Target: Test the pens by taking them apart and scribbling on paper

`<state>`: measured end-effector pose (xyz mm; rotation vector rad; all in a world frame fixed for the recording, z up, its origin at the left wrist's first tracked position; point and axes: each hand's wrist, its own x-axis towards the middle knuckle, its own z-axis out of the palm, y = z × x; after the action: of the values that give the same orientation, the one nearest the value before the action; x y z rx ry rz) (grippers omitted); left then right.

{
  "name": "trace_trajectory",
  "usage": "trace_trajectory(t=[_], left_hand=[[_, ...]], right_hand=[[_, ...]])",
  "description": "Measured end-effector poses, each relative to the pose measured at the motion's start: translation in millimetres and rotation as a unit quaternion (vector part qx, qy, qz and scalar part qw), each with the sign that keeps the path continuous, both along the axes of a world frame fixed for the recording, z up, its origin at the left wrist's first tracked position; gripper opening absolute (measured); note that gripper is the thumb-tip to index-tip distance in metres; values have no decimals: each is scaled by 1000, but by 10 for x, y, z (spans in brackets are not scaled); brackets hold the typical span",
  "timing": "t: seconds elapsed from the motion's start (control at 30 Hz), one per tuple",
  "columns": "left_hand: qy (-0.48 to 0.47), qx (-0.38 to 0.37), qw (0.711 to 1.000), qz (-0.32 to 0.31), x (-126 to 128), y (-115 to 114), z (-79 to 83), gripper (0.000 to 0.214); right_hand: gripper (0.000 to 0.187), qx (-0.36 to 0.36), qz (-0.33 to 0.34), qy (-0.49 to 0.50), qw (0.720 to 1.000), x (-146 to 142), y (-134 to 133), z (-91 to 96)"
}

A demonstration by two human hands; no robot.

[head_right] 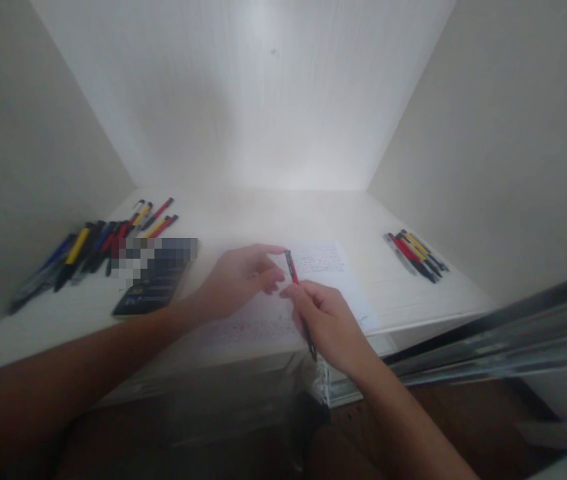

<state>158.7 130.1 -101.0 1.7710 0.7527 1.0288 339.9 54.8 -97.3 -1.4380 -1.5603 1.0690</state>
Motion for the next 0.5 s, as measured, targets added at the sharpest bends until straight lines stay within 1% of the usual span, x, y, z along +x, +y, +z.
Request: trace_trajectory(t=[0.07, 0.13, 0.17, 0.23, 0.27, 0.3, 0.37, 0.4, 0.43, 0.5], left_hand=[[38, 42, 998, 13, -9, 8, -27, 42], [80, 94, 992, 14, -18, 18, -63, 37], [99, 121, 988, 7, -22, 23, -82, 33], [136, 167, 976, -14, -30, 30, -110, 26], [152, 187, 970, -25, -35, 30, -118, 24], [167, 204, 964, -33, -39, 29, -122, 22], [187, 226, 955, -40, -47, 25, -117, 20], [195, 232, 952, -41, -50, 23, -112, 20], [201, 236, 950, -43, -53, 23, -108, 20], [213, 238, 946, -49, -59, 30, -108, 21]], right_hand=[[44, 42, -37, -60, 997, 132, 37, 24], [43, 95, -77, -153, 981, 319, 80, 61], [42, 118, -94, -215, 965, 429, 105, 78], [39, 151, -123, -350, 916, 671, 167, 100], [38, 154, -136, -413, 887, 794, 201, 101], [39, 141, -144, -472, 858, 913, 237, 93], [42, 98, -163, -555, 810, 1121, 305, 60], [42, 80, -178, -576, 794, 1206, 335, 38], [43, 66, -190, -588, 784, 1277, 363, 15], [43, 46, -216, -595, 773, 1381, 412, -26]])
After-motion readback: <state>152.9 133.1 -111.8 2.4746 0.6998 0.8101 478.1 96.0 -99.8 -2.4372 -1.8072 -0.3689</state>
